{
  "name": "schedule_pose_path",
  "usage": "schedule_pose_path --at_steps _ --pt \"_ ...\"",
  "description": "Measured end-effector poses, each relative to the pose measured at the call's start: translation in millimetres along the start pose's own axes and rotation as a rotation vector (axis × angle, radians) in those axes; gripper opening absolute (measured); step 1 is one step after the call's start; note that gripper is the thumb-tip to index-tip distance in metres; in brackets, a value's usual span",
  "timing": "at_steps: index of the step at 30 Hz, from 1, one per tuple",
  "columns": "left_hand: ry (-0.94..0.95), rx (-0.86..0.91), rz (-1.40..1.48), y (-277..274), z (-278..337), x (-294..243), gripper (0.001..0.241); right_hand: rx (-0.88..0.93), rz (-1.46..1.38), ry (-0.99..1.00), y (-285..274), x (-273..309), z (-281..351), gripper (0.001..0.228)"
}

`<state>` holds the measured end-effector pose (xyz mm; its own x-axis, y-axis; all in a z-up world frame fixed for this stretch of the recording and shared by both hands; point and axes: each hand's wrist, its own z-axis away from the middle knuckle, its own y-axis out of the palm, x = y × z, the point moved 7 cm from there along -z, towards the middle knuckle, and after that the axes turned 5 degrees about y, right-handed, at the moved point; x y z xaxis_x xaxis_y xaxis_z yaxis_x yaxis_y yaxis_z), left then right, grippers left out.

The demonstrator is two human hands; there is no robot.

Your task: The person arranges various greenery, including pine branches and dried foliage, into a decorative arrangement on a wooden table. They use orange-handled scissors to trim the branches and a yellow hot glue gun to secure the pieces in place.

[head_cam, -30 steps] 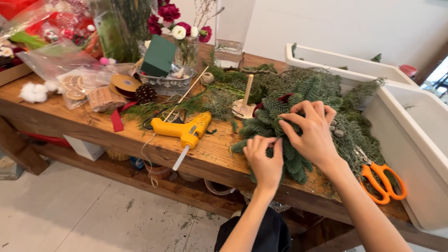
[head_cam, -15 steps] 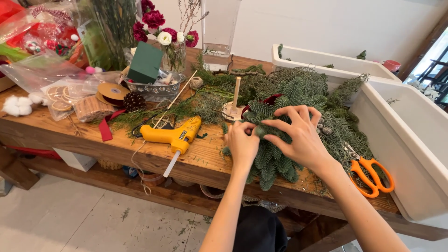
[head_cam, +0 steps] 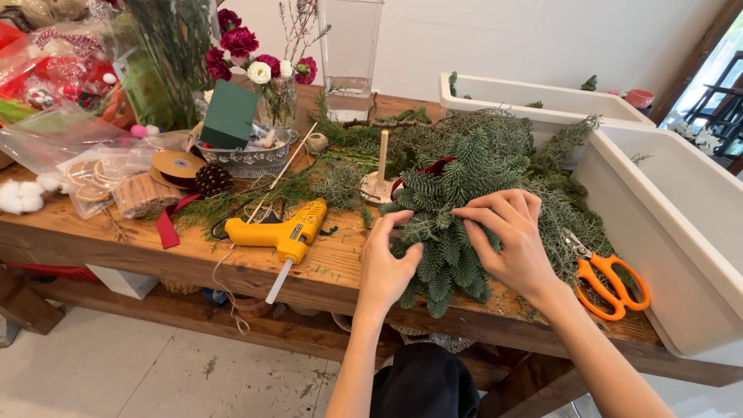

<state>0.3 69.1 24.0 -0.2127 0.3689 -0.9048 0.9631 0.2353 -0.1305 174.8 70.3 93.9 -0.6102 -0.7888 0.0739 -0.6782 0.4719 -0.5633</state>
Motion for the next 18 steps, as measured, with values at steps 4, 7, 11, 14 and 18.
schedule_pose_path --at_steps 4,7,11,14,18 --pt "0.080 -0.056 0.006 13 -20 18 0.019 -0.043 -0.010 0.032 -4 -9 11 0.015" --pt "0.108 -0.134 -0.017 17 -34 29 0.010 -0.045 -0.020 0.090 1 -10 22 0.015" --pt "0.029 -0.103 0.052 19 -35 24 0.013 -0.106 -0.053 0.123 -1 -2 35 0.015" --pt "0.007 -0.092 -0.037 13 -30 18 0.014 -0.152 -0.051 0.162 0 -5 47 0.016" --pt "0.129 -0.030 -0.237 5 -21 -4 0.017 -0.153 -0.025 0.211 4 -13 65 0.016"
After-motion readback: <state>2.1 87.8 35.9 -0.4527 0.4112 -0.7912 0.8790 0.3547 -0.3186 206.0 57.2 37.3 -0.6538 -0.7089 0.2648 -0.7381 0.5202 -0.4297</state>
